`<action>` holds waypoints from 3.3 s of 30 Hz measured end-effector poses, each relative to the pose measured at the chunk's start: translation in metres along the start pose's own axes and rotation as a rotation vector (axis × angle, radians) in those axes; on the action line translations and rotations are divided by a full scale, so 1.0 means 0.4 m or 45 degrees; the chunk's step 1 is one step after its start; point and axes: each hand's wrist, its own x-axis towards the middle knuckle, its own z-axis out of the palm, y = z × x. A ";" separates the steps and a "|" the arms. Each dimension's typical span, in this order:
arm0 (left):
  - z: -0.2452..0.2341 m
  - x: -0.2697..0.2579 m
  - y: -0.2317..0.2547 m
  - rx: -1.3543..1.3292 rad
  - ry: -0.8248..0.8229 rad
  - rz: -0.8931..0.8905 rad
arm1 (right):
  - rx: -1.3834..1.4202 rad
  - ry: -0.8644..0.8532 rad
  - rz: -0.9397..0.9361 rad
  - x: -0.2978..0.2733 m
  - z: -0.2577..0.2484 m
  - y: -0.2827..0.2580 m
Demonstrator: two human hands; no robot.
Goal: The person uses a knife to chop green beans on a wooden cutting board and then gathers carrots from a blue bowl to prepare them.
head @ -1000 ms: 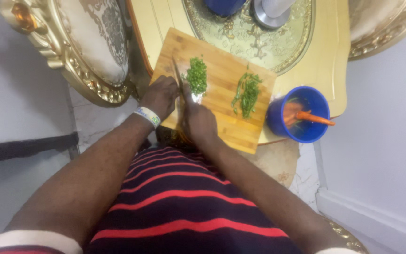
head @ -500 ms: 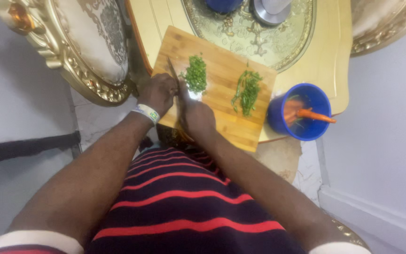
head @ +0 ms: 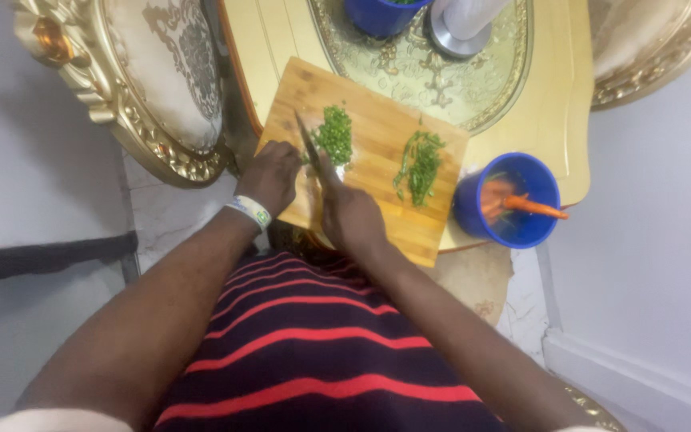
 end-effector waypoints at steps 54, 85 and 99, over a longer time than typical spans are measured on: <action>0.009 0.018 -0.025 -0.011 -0.043 -0.031 | -0.107 -0.132 0.198 0.035 0.087 -0.042; -0.012 -0.071 -0.015 -0.160 0.158 -0.058 | -0.086 -0.025 0.052 0.019 0.032 0.043; -0.003 0.058 0.057 0.079 0.088 -0.093 | 0.040 0.184 0.049 -0.052 0.006 0.085</action>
